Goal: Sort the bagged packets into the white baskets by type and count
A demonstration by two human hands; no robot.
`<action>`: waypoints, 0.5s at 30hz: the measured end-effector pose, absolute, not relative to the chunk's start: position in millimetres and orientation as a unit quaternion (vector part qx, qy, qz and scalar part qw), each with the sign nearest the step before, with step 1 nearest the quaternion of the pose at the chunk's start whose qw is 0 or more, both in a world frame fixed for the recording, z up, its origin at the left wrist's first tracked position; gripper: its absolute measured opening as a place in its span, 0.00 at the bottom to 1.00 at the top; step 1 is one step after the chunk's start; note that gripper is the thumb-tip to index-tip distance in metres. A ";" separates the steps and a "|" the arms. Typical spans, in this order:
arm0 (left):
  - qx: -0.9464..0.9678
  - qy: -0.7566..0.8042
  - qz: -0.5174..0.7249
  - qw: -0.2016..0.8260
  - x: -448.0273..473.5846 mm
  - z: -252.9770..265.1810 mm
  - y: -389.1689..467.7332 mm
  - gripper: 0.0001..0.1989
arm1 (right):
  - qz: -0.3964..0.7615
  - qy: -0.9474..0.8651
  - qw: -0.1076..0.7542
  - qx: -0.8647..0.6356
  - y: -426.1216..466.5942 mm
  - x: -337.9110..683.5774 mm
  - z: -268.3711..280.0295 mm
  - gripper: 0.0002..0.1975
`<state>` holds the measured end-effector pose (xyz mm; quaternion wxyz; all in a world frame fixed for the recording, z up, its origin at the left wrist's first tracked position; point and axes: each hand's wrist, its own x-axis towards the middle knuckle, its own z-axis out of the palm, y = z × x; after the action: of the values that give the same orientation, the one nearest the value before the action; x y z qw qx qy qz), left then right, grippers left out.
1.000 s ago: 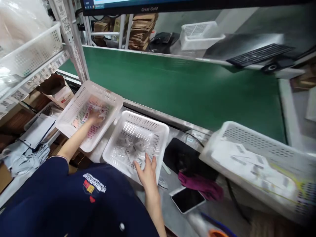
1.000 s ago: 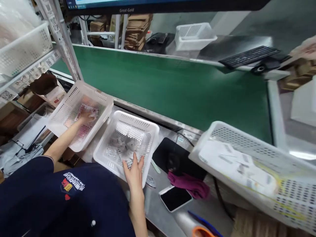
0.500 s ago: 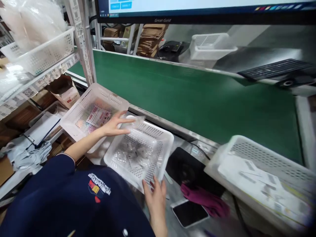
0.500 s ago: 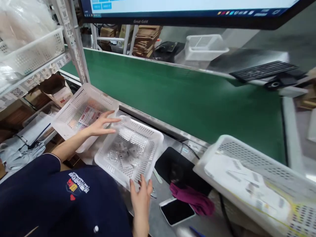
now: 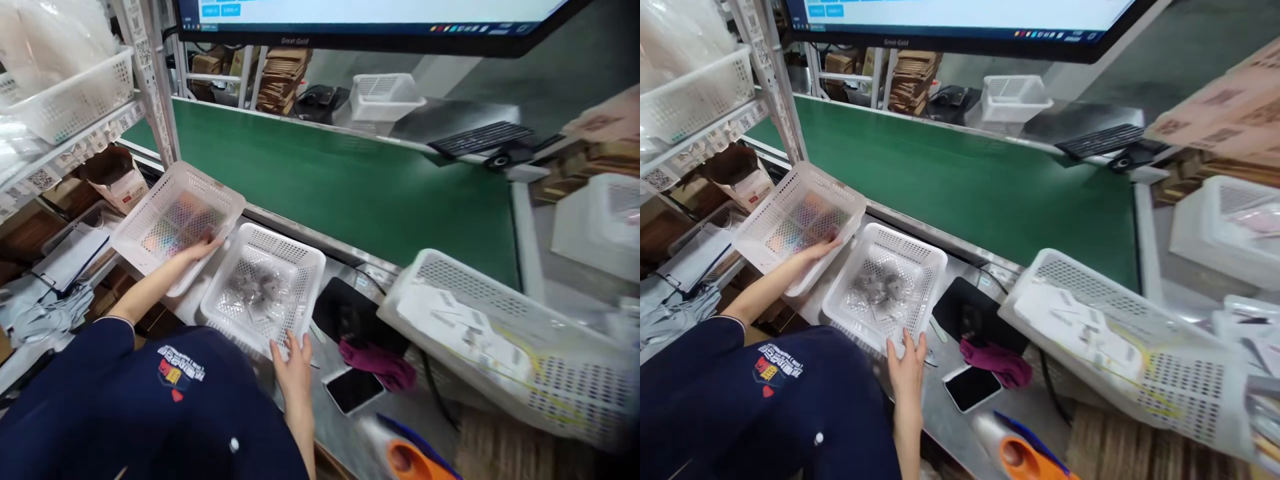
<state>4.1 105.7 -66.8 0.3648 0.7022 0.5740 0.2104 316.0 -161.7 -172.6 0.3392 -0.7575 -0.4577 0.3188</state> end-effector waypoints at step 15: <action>0.889 0.364 0.145 0.237 104.5 -120.1 -42.9 0.20 | 0.313 -0.642 0.283 -0.640 -212.9 345.6 -175.5 0.38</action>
<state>104.5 -42.9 -120.1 0.2374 0.8887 0.3645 0.1448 345.6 -212.9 -175.5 0.2834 -0.6398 -0.6422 0.3129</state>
